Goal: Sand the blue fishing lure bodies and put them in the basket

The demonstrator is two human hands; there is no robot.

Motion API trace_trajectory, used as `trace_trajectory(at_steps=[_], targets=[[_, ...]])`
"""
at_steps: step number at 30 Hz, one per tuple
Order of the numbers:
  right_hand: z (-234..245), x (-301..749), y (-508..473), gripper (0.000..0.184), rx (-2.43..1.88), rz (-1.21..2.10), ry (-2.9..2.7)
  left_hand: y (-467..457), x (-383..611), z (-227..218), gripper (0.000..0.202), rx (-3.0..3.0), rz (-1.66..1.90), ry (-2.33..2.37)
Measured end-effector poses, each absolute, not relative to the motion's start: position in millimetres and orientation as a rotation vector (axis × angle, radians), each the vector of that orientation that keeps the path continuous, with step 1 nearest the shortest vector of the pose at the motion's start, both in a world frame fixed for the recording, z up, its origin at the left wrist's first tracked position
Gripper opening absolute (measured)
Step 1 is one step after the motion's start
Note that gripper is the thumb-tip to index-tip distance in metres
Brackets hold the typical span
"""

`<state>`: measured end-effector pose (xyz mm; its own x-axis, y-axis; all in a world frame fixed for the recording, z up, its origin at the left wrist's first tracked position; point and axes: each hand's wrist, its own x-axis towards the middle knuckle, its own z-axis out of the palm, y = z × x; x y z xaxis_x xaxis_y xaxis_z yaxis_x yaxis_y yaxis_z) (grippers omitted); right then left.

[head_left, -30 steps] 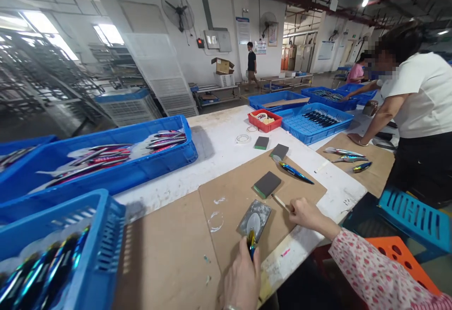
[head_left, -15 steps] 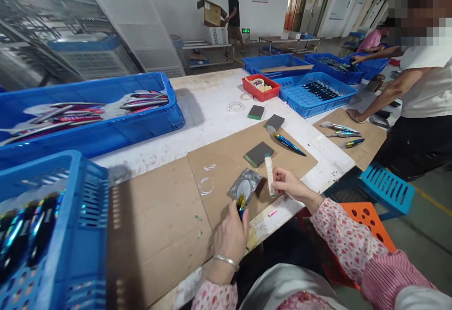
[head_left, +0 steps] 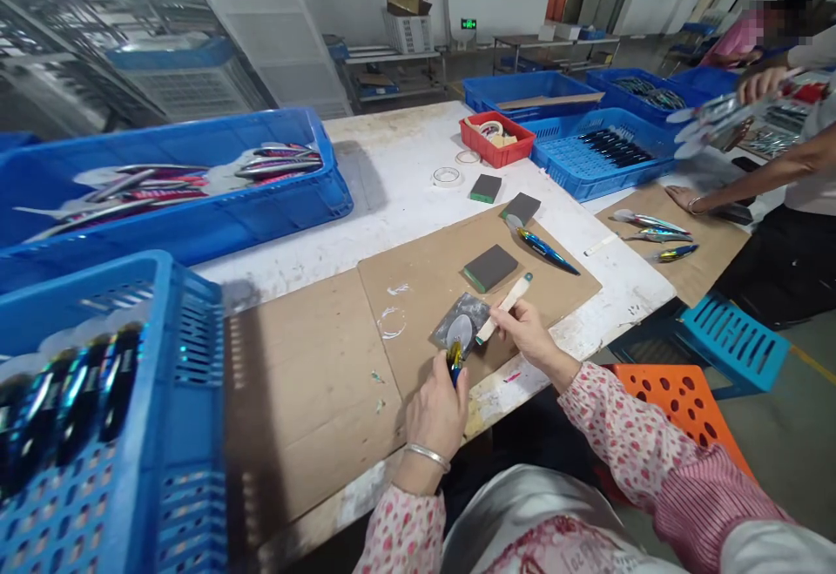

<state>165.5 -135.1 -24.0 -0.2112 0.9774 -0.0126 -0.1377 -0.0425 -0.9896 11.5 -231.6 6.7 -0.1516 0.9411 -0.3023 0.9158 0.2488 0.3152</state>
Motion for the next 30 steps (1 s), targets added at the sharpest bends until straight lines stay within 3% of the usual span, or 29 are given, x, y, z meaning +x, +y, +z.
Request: trace_trajectory(at_steps=[10, 19, 30], targets=[[-22, 161, -141, 0.037, -0.811, 1.790, -1.308, -233, 18, 5, 0.044, 1.719, 0.030, 2.149], [-43, 154, -140, 0.046, -1.033, 1.551, -1.204, -231, 18, 6, 0.045, 1.743, 0.008, 2.143], [-51, 155, -145, 0.034, -0.955, 1.473, -1.502, -234, 21, -2, 0.044, 1.819, -0.021, 2.214]])
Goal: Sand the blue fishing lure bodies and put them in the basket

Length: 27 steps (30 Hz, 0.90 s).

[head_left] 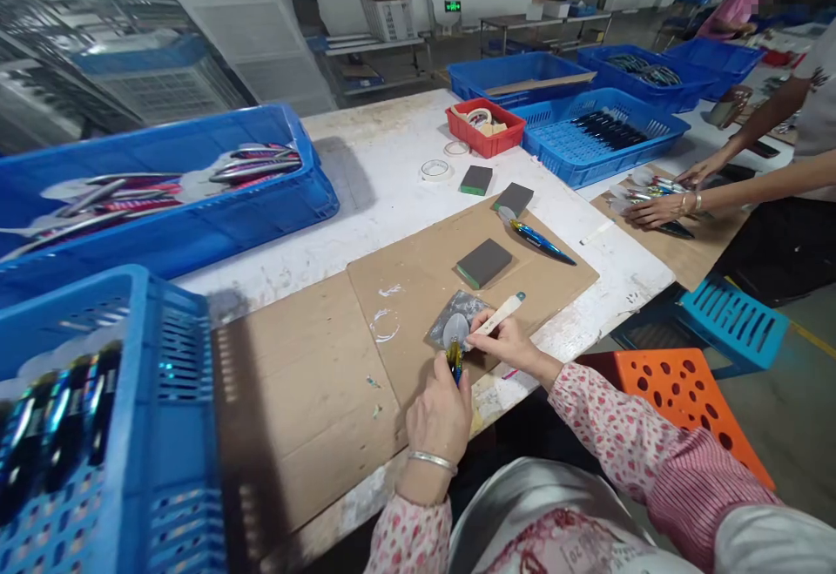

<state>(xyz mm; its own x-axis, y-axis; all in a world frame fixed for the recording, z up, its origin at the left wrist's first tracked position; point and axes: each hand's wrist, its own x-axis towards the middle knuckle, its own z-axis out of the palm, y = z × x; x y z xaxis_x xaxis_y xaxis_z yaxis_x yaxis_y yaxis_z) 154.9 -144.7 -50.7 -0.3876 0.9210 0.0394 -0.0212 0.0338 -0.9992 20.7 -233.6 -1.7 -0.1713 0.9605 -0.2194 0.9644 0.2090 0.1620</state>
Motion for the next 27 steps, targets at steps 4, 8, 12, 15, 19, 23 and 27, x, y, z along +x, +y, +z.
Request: trace_trajectory(at_steps=[4, 8, 12, 15, 19, 23, 27], targets=[[-52, 155, -149, 0.027, -0.923, 1.471, -1.598, -234, 21, -2, 0.045, 1.825, -0.048, 2.211], [-52, 153, -152, 0.028, -0.934, 1.464, -1.583, -234, 21, 1, 0.045, 1.804, -0.067, 2.199], [-47, 151, -152, 0.032, -0.943, 1.412, -1.554, -235, 21, -1, 0.044, 1.818, -0.048, 2.203], [-45, 151, -152, 0.036, -0.935, 1.439, -1.513, -235, 21, -3, 0.046, 1.818, -0.059, 2.205], [-46, 152, -154, 0.037, -0.891, 1.528, -1.493, -235, 20, -3, 0.046, 1.818, -0.085, 2.205], [-49, 152, -156, 0.036, -0.892, 1.543, -1.532, -235, 21, -3, 0.046, 1.819, -0.091, 2.206], [-48, 151, -156, 0.036, -0.943, 1.495, -1.547, -236, 21, -5, 0.045, 1.836, -0.076, 2.219]])
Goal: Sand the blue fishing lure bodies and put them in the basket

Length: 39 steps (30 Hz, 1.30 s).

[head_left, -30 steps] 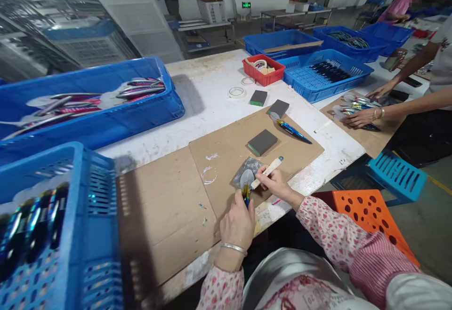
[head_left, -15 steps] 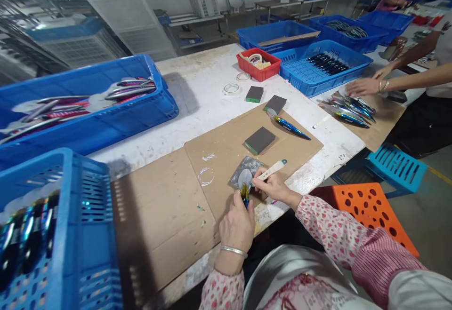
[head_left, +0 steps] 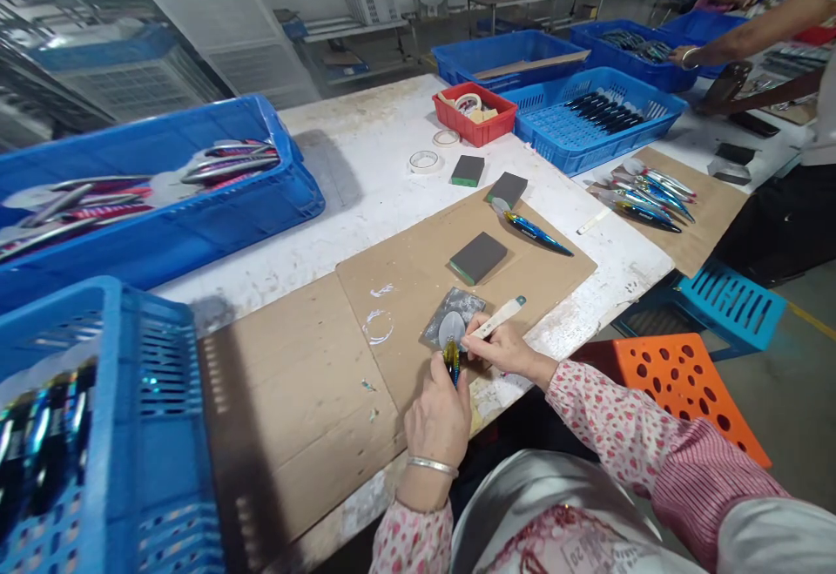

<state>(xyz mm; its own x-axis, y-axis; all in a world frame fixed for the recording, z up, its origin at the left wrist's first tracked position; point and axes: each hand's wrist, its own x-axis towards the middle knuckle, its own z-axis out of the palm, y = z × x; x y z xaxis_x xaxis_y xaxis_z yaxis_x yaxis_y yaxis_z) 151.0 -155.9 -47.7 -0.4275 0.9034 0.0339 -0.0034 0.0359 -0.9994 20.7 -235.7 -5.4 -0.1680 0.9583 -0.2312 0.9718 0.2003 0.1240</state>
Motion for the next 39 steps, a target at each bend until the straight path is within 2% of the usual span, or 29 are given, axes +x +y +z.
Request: trace_trajectory(at_steps=[5, 16, 23, 30, 39], targets=[[-46.0, 151.6, -152.8, 0.037, -0.968, 1.380, -1.535, -235.3, 21.1, -3.7, 0.044, 1.828, -0.089, 2.214], [-46.2, 150.5, -155.9, 0.039, -0.924, 1.546, -1.523, -235.6, 21.6, -4.7, 0.045, 1.823, -0.083, 2.231], [-47.5, 150.1, -152.5, 0.037, -0.973, 1.354, -1.526, -235.8, 23.4, -2.0, 0.045, 1.818, -0.067, 2.227], [-44.3, 151.2, -155.8, 0.037, -0.943, 1.550, -1.517, -236.4, 23.6, -2.2, 0.046, 1.825, -0.058, 2.238], [-43.5, 150.0, -152.2, 0.036, -0.991, 1.404, -1.520, -236.4, 24.0, -4.2, 0.043, 1.849, -0.065, 2.247]])
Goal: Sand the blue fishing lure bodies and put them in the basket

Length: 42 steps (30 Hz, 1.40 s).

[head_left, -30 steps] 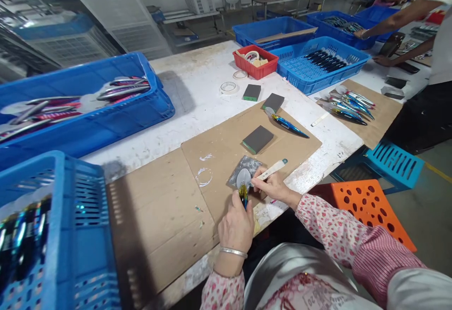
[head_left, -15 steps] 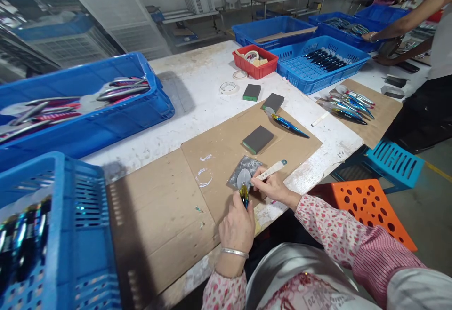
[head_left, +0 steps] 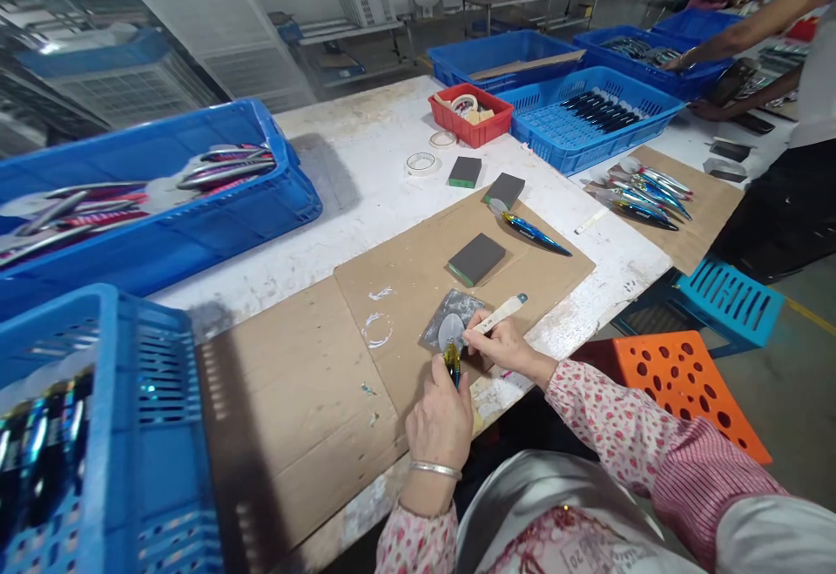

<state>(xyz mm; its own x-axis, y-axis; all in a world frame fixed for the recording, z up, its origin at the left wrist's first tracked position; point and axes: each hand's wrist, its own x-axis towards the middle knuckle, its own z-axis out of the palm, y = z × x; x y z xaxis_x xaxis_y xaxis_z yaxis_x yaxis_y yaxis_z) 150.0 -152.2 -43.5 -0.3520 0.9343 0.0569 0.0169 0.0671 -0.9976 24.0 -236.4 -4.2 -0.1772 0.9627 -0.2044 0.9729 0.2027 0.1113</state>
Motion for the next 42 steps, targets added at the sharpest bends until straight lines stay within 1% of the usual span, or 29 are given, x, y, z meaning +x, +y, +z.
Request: trace_trajectory(at_steps=[5, 12, 18, 22, 24, 27, 29, 31, 34, 36, 39, 42], targets=[[-44, 151, -155, 0.036, -0.965, 1.567, -1.514, -237, 24, -5, 0.043, 1.861, -0.055, 2.249], [-41, 151, -151, 0.039, -1.012, 1.387, -1.527, -236, 24, -3, 0.045, 1.845, -0.069, 2.234], [-44, 152, -153, 0.036, -0.937, 1.545, -1.545, -235, 24, -1, 0.044, 1.831, -0.097, 2.235], [-44, 151, -151, 0.035, -1.009, 1.378, -1.520, -235, 24, -1, 0.043, 1.842, -0.099, 2.238], [-44, 151, -150, 0.036, -1.014, 1.347, -1.488, -235, 24, -2, 0.043, 1.837, -0.096, 2.243], [-46, 150, -150, 0.036, -0.948, 1.501, -1.496, -235, 24, -5, 0.043, 1.841, -0.092, 2.248], [-48, 149, -150, 0.034, -0.934, 1.532, -1.528, -235, 23, -6, 0.043, 1.844, -0.089, 2.253], [-48, 149, -149, 0.031, -0.996, 1.391, -1.556, -235, 23, -7, 0.044, 1.835, -0.085, 2.260], [-48, 161, -142, 0.023, -1.130, 1.023, -1.638, -235, 22, -6, 0.043, 1.823, -0.079, 2.267], [-48, 181, -131, 0.018, -1.202, 0.766, -1.803, -235, 22, -5, 0.043, 1.837, -0.065, 2.258], [-46, 222, -106, 0.024, -1.402, 0.368, -2.123, -235, 21, -7, 0.040, 1.856, -0.001, 2.244], [-34, 249, -82, 0.027, -1.586, 0.121, -2.266, -233, 14, -19, 0.037, 1.838, 0.115, 2.288]])
